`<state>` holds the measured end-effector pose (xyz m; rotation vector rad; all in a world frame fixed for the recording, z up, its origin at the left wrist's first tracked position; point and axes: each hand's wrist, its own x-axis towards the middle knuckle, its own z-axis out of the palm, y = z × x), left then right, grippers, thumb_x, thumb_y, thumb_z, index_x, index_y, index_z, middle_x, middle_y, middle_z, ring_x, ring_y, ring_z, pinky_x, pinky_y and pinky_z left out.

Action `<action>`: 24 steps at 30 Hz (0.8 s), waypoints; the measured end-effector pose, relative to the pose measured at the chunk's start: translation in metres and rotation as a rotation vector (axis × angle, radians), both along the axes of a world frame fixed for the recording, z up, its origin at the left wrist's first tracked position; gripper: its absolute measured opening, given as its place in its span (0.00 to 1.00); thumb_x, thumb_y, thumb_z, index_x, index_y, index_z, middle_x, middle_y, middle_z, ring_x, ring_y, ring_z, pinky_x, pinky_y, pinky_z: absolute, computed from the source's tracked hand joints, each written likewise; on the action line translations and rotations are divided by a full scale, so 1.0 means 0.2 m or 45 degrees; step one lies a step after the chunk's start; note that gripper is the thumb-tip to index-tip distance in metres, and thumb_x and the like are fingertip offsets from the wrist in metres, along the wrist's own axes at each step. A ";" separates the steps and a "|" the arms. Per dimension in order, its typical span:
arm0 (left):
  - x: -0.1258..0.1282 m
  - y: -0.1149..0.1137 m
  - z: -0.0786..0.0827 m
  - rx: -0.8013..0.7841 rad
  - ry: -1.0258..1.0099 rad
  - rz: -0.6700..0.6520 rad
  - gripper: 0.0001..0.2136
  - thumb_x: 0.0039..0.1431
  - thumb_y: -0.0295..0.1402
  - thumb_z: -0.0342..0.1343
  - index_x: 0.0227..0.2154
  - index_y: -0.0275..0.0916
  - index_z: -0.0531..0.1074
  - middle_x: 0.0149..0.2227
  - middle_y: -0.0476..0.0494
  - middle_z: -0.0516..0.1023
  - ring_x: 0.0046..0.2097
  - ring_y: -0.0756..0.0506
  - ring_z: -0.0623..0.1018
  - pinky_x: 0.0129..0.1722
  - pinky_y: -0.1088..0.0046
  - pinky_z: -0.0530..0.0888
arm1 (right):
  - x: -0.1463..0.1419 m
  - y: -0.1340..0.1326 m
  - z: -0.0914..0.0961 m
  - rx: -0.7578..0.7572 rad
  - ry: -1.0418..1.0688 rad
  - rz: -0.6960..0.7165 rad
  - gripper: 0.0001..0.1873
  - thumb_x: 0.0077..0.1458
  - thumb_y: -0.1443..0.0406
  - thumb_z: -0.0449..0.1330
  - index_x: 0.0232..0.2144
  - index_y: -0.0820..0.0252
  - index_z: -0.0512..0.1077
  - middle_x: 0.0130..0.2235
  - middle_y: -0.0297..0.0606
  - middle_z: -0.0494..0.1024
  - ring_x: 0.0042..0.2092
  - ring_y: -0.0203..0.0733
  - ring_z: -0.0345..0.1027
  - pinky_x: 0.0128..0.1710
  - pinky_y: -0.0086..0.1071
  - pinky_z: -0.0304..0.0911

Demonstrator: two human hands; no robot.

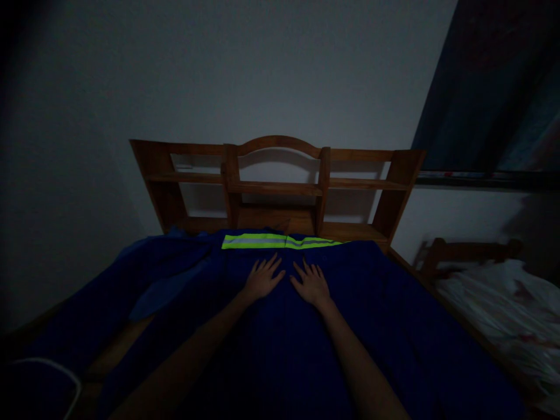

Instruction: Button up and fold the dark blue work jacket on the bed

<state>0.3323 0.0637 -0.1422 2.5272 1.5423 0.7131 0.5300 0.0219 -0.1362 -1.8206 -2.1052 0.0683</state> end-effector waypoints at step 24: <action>-0.02 -0.82 0.14 -0.046 -0.223 -0.053 0.13 0.61 0.34 0.44 0.33 0.41 0.75 0.35 0.41 0.75 0.37 0.45 0.76 0.39 0.70 0.70 | -0.19 -1.16 0.11 0.124 0.212 0.151 0.21 0.61 0.63 0.43 0.51 0.48 0.69 0.54 0.37 0.67 0.54 0.41 0.62 0.53 0.35 0.58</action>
